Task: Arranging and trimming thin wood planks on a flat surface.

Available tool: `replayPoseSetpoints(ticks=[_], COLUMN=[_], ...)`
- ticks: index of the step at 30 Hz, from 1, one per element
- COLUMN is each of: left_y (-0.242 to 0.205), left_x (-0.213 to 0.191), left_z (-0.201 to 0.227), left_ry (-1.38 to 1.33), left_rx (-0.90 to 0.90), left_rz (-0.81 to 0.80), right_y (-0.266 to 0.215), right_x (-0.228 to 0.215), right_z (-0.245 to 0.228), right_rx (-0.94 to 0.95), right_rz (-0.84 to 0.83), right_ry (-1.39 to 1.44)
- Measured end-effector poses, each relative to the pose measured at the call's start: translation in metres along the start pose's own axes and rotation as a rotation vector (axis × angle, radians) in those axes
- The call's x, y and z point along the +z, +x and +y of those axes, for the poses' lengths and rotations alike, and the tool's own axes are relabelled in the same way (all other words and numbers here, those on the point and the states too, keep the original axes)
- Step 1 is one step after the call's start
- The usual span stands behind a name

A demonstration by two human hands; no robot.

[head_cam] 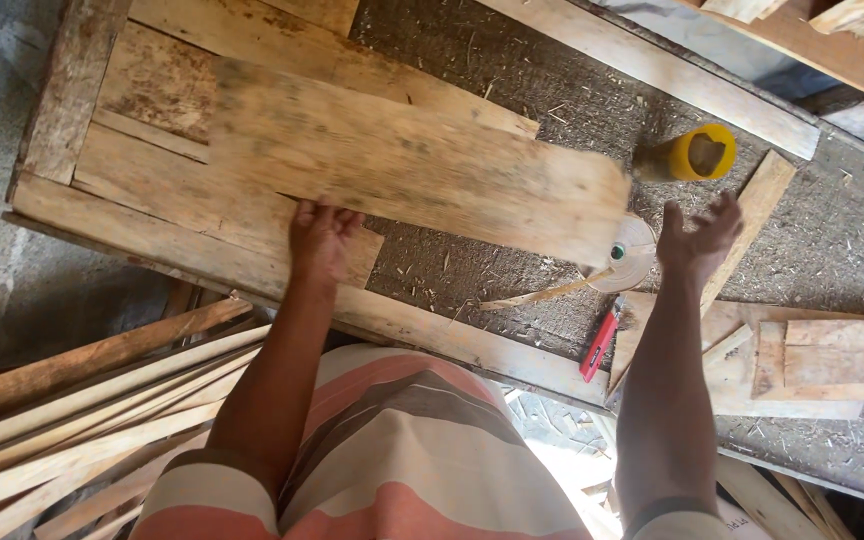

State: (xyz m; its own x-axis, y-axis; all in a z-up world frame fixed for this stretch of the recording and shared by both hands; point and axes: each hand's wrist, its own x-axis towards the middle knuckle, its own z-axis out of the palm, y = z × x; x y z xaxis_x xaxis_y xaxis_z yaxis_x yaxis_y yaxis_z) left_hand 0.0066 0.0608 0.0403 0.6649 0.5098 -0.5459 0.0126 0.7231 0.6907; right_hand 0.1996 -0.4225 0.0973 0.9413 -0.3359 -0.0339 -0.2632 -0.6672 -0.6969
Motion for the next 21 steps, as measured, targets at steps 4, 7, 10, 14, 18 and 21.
replayPoseSetpoints(ticks=[4, 7, 10, 14, 18, 21], left_y=[-0.003, -0.013, -0.015, -0.015, -0.011, -0.014], left_x=[-0.012, -0.013, -0.031, -0.054, -0.077, -0.079], left_z=[0.032, 0.05, 0.053, 0.048, 0.035, 0.029], left_ry=[-0.056, -0.093, -0.147, -0.24, -0.198, -0.17], left_rx=[0.081, 0.125, 0.169, 0.18, 0.177, 0.188], left_rz=[0.142, 0.227, 0.225, 0.167, 0.186, 0.184], right_y=[0.052, 0.091, 0.11, 0.108, 0.098, 0.098], right_x=[0.01, 0.025, 0.037, 0.039, 0.02, -0.001], right_z=[-0.002, 0.017, 0.028, 0.016, 0.023, 0.045], right_rx=[-0.165, -0.257, -0.307, -0.216, -0.221, -0.143], right_rz=[0.031, 0.011, 0.003, -0.013, 0.024, 0.102], right_ry=[-0.23, -0.322, -0.273, -0.225, -0.131, 0.005])
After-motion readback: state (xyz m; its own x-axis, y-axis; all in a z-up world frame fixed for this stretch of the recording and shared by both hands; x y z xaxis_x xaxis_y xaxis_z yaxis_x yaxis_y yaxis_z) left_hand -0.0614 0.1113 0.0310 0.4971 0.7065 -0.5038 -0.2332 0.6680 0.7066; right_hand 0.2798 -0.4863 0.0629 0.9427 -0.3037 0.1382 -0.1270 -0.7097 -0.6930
